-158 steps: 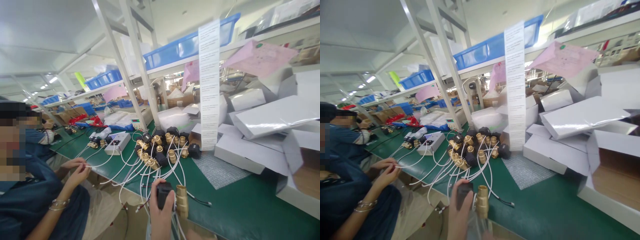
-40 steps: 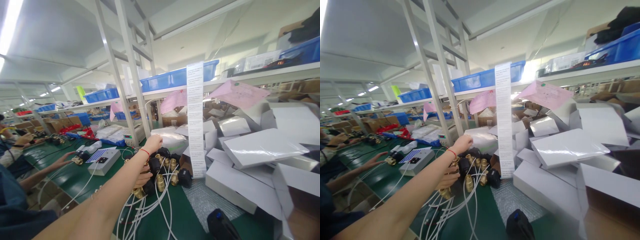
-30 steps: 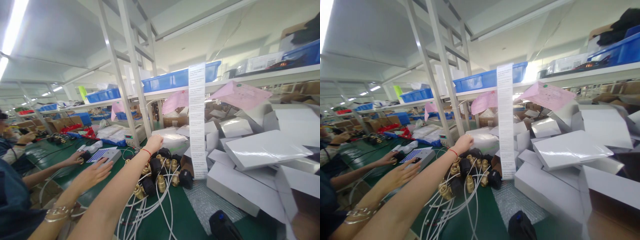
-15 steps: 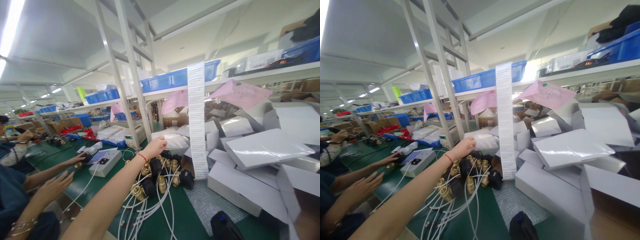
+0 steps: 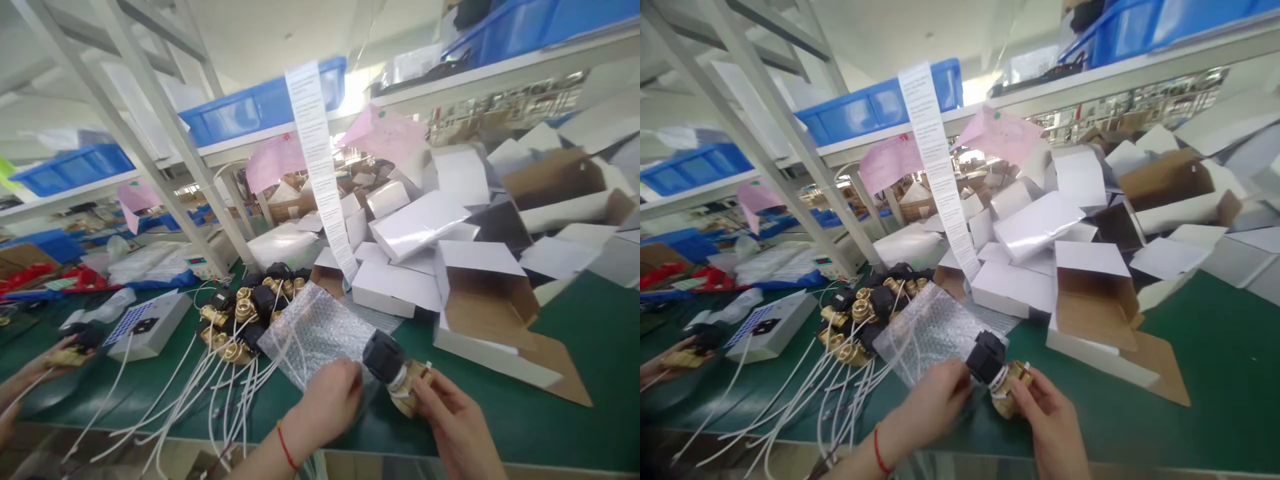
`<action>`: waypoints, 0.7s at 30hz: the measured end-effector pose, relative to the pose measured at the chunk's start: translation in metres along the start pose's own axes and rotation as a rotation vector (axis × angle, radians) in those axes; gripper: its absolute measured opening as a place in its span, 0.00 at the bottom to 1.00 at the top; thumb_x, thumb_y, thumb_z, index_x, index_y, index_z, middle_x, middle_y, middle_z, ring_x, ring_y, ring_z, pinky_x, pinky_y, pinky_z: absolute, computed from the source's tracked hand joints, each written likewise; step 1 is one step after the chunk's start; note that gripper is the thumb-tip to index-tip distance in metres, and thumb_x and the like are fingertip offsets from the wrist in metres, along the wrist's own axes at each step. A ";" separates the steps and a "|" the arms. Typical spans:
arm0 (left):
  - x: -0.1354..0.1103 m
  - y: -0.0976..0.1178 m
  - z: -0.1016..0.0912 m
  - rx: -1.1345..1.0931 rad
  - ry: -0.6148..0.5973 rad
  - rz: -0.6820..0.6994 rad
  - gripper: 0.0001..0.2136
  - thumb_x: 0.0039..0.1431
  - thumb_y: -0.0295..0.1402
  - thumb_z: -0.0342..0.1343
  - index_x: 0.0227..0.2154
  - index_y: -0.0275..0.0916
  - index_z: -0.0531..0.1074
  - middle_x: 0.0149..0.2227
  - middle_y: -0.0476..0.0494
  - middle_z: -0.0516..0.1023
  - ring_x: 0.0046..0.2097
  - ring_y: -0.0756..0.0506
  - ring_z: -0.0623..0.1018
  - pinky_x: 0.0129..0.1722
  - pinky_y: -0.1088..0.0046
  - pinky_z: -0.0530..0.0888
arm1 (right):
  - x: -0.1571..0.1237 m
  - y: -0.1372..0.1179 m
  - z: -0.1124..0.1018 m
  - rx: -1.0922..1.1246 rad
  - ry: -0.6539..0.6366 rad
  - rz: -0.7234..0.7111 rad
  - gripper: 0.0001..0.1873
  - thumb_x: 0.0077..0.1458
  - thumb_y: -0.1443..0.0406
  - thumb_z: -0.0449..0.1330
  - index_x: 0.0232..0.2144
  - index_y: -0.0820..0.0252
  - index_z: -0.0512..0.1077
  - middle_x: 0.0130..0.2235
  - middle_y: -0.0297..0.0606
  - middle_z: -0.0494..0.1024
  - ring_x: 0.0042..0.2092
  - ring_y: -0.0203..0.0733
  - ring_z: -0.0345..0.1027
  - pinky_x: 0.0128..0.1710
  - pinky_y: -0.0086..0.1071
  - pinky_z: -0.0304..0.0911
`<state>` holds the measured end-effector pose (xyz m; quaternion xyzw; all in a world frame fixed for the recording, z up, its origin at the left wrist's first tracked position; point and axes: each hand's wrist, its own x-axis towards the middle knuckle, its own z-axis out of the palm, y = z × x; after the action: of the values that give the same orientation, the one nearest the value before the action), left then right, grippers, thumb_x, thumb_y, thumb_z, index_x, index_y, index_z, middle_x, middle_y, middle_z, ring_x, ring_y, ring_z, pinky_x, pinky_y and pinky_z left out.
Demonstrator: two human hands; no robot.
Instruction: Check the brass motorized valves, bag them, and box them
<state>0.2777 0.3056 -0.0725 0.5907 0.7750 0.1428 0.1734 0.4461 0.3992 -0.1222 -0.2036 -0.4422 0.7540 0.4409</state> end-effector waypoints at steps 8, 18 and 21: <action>-0.005 0.010 0.022 -0.367 0.320 -0.095 0.08 0.62 0.23 0.46 0.29 0.39 0.64 0.30 0.48 0.74 0.33 0.48 0.74 0.31 0.75 0.67 | -0.020 -0.017 -0.029 -0.752 -0.135 -0.343 0.15 0.62 0.58 0.69 0.49 0.55 0.81 0.46 0.39 0.81 0.44 0.50 0.78 0.46 0.25 0.74; -0.031 0.052 0.050 0.168 0.716 0.402 0.07 0.67 0.29 0.44 0.40 0.38 0.67 0.29 0.42 0.73 0.25 0.45 0.73 0.18 0.69 0.63 | -0.019 -0.021 -0.028 -1.074 -0.422 -0.646 0.18 0.65 0.63 0.59 0.56 0.55 0.77 0.53 0.40 0.77 0.49 0.53 0.76 0.45 0.32 0.76; -0.032 0.058 0.064 0.215 0.613 0.420 0.10 0.69 0.31 0.45 0.44 0.37 0.71 0.34 0.38 0.76 0.30 0.45 0.76 0.22 0.73 0.72 | -0.012 -0.018 -0.016 -0.886 -0.330 -0.421 0.15 0.57 0.55 0.65 0.45 0.52 0.83 0.46 0.40 0.80 0.45 0.57 0.78 0.41 0.33 0.77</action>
<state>0.3637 0.2912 -0.1019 0.6811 0.6637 0.2633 -0.1622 0.4719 0.4010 -0.1162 -0.1556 -0.8141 0.4115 0.3792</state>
